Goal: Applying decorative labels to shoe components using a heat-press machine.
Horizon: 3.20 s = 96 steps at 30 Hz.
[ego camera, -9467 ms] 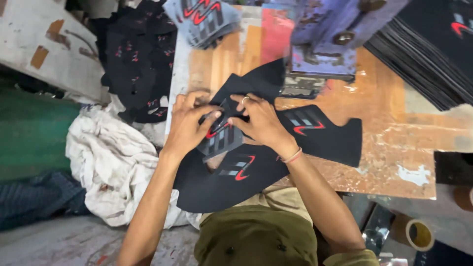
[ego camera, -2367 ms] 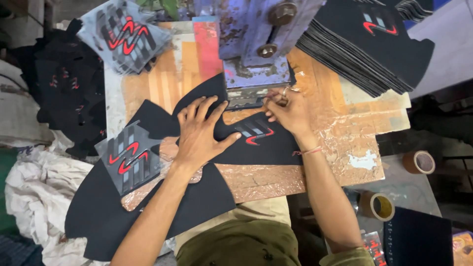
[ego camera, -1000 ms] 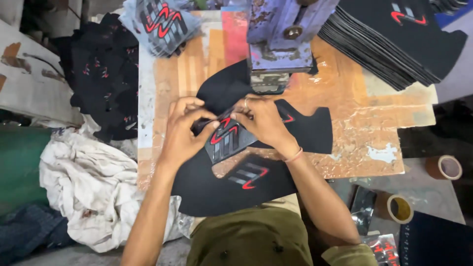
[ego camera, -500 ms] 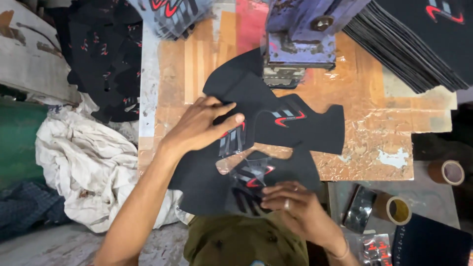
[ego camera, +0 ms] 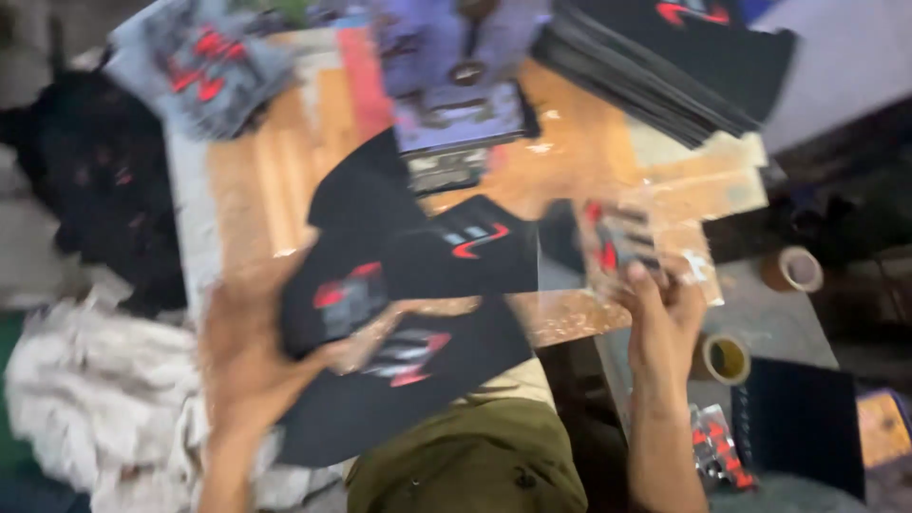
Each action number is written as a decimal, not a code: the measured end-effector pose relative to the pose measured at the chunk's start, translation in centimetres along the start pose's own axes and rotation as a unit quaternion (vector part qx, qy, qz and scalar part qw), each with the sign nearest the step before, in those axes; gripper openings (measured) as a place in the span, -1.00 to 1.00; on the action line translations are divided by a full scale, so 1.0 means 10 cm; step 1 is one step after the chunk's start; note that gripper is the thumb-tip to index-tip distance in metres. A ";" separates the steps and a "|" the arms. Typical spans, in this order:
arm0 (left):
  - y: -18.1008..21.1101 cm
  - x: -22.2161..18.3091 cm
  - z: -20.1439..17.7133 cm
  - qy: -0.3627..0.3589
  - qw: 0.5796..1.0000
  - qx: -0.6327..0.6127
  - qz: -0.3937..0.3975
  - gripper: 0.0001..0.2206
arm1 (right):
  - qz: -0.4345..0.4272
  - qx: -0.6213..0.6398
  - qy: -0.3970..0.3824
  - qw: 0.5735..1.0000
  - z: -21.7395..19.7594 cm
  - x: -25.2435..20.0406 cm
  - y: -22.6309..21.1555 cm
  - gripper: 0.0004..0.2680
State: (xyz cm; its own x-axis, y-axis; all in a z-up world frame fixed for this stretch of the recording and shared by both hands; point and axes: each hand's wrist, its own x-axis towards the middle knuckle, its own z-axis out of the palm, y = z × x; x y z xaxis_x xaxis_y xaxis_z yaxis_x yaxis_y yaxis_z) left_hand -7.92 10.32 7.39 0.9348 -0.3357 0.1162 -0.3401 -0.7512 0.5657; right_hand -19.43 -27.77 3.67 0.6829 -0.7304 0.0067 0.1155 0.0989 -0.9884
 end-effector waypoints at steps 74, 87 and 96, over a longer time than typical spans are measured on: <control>0.08 0.49 0.45 0.044 0.982 -0.179 0.030 -0.23 | -0.377 -0.346 0.009 0.859 0.17 1.89 -1.13 -0.84; 0.45 0.67 0.88 -0.120 0.988 0.097 0.005 0.08 | -0.260 -0.421 -0.513 0.701 0.18 -0.11 -0.02 -0.68; 0.06 1.34 1.11 0.077 0.987 0.127 0.055 -0.02 | -0.403 -0.542 -0.370 0.638 1.01 1.09 0.43 -0.48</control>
State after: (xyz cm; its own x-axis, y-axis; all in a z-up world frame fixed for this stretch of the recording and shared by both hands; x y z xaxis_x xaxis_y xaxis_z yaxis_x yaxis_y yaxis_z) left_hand 3.27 -0.95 0.29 0.8887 -0.3467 0.3000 -0.4365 -0.8400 0.3223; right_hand -4.20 -28.54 1.03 0.9167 0.3101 0.2519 0.3516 -0.9256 -0.1399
